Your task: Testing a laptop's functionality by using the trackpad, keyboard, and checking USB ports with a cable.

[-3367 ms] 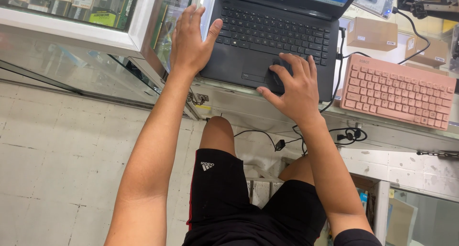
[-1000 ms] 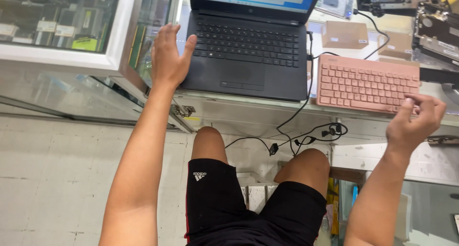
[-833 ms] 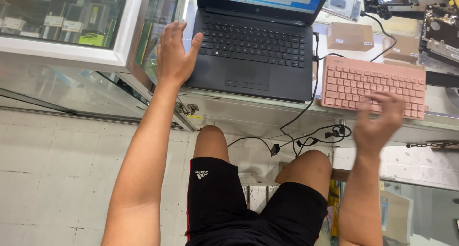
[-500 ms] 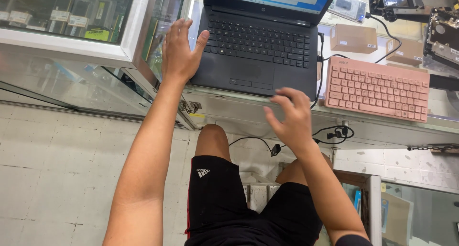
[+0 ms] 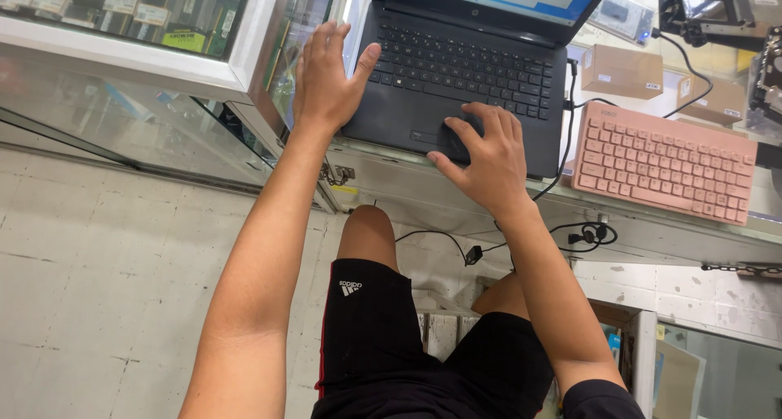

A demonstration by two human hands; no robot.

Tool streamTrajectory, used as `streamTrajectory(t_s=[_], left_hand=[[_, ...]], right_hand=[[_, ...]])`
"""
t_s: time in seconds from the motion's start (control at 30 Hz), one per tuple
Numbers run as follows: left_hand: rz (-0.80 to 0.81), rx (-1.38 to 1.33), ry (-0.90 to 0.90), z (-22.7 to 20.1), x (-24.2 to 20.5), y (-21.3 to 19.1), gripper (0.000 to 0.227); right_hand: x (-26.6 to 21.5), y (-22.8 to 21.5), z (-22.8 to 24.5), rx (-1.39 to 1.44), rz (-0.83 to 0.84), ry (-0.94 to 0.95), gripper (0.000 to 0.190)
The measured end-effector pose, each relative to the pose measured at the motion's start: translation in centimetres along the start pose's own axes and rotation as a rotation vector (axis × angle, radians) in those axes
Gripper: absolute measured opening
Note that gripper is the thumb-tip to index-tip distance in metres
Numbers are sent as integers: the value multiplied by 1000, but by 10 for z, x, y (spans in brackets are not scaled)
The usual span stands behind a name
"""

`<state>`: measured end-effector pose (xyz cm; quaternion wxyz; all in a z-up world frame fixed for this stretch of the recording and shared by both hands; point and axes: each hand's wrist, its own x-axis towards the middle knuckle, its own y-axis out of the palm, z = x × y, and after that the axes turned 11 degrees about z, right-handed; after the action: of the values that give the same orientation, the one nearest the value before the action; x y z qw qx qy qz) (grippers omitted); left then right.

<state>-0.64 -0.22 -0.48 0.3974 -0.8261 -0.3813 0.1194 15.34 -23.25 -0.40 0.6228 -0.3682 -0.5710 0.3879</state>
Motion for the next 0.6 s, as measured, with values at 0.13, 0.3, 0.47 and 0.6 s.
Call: streamTrajectory(t_s=[0.13, 0.3, 0.47, 0.6], left_hand=[[-23, 13, 25, 0, 1, 0, 79], [-33, 22, 41, 1, 1, 1, 78], [-17, 24, 35, 2, 1, 1, 76], [-21, 25, 31, 3, 2, 3, 75]], right_hand=[[0, 1, 1, -15, -14, 13, 43], [0, 2, 1, -4, -37, 28, 41], [-1, 2, 1, 22, -38, 48, 41], [-1, 3, 1, 15, -38, 49, 41]])
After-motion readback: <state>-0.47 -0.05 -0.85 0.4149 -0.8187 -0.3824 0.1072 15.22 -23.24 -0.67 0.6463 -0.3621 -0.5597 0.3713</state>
